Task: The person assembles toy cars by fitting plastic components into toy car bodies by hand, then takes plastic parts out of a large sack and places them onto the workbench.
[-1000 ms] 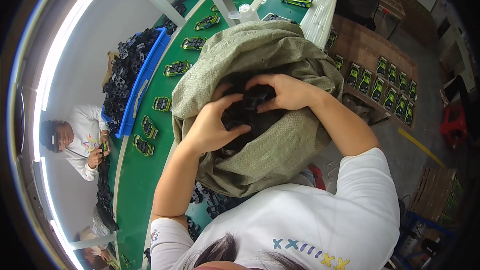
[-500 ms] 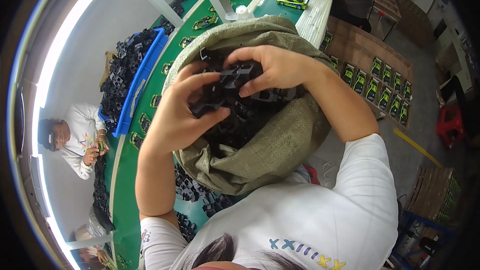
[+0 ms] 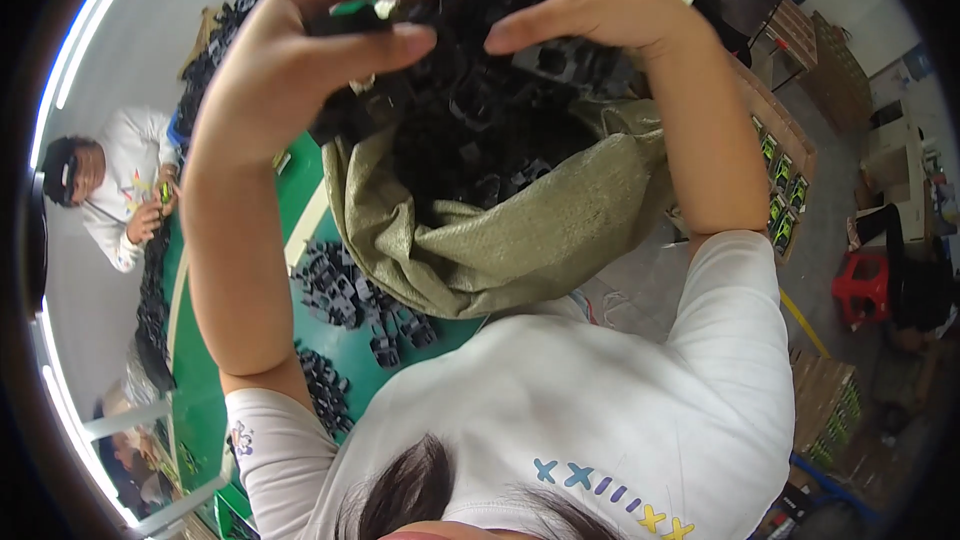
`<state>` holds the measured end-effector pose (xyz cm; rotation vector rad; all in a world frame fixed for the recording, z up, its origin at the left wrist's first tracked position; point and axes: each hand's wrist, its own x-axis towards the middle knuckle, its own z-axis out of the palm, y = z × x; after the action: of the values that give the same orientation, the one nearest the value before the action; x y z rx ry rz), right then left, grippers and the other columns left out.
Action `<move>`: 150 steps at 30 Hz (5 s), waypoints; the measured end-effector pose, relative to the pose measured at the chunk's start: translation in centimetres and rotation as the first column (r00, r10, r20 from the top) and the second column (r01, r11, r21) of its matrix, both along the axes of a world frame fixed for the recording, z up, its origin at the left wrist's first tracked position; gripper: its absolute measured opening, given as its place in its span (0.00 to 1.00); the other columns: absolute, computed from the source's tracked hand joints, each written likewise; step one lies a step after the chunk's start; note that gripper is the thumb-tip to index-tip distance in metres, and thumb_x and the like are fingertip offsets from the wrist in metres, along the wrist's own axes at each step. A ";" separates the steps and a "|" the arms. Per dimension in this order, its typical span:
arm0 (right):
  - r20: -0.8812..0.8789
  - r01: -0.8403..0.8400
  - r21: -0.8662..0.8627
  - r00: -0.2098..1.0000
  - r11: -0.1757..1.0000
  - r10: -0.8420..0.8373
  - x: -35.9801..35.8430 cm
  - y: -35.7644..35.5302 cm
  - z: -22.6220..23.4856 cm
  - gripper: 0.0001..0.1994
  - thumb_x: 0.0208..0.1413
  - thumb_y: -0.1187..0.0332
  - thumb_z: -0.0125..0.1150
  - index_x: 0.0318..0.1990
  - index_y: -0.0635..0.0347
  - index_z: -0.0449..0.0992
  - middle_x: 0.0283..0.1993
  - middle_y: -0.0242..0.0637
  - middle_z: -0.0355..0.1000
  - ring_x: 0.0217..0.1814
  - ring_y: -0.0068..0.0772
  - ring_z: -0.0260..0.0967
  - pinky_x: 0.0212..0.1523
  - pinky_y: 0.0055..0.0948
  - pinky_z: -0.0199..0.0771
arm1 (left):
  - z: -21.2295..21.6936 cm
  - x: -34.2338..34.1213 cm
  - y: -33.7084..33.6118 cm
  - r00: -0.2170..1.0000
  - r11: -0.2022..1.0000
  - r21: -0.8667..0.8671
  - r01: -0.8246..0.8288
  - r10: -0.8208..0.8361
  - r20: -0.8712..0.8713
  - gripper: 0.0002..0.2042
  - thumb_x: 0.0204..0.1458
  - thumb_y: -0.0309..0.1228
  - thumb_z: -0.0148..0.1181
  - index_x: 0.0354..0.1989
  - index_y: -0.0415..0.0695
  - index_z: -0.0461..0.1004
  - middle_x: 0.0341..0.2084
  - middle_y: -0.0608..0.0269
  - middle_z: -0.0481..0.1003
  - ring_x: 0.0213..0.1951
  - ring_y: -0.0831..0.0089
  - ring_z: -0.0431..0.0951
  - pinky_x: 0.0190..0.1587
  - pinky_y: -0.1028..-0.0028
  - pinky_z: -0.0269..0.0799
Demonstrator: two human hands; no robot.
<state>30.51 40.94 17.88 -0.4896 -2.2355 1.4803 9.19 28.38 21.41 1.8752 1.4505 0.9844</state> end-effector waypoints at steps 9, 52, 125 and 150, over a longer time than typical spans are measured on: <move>0.116 0.475 0.742 0.605 0.473 -0.788 -1.1 -3.1 6.1 0.28 0.33 0.71 0.74 0.47 0.67 0.74 0.35 0.36 0.76 0.31 0.27 0.72 0.34 0.26 0.73 | 3.6 -2.3 -6.1 0.960 0.853 0.514 0.092 0.061 -0.273 0.07 0.51 0.28 0.63 0.33 0.37 0.81 0.28 0.59 0.78 0.26 0.74 0.76 0.30 0.75 0.72; 0.204 -0.008 0.389 0.976 0.921 -0.077 -12.3 -10.2 -11.7 0.13 0.48 0.72 0.62 0.40 0.63 0.66 0.21 0.38 0.63 0.23 0.31 0.60 0.27 0.32 0.62 | -20.6 -10.7 -12.4 0.811 0.833 0.189 -0.520 0.551 -0.199 0.19 0.41 0.29 0.63 0.44 0.39 0.75 0.46 0.51 0.75 0.48 0.52 0.74 0.50 0.64 0.70; 0.544 -0.182 0.093 0.833 0.979 0.104 -0.2 -6.8 -11.6 0.44 0.30 0.66 0.77 0.60 0.60 0.62 0.50 0.47 0.71 0.55 0.44 0.69 0.54 0.34 0.70 | -18.2 2.8 -10.0 0.783 0.884 0.436 0.169 0.148 -0.604 0.06 0.39 0.29 0.55 0.26 0.44 0.67 0.36 0.58 0.72 0.43 0.64 0.74 0.52 0.57 0.67; 0.011 0.184 0.036 0.983 0.982 -0.184 0.3 -3.2 -7.0 0.39 0.38 0.66 0.76 0.61 0.61 0.63 0.57 0.38 0.67 0.58 0.30 0.64 0.59 0.26 0.64 | -18.1 2.5 -10.4 0.843 0.952 0.304 0.031 0.139 -0.520 0.27 0.38 0.24 0.59 0.53 0.42 0.69 0.44 0.60 0.72 0.45 0.63 0.73 0.53 0.64 0.64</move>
<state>30.76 37.78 10.89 -0.6780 -2.1580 1.3453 11.72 17.95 3.29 2.4946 1.7479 0.7655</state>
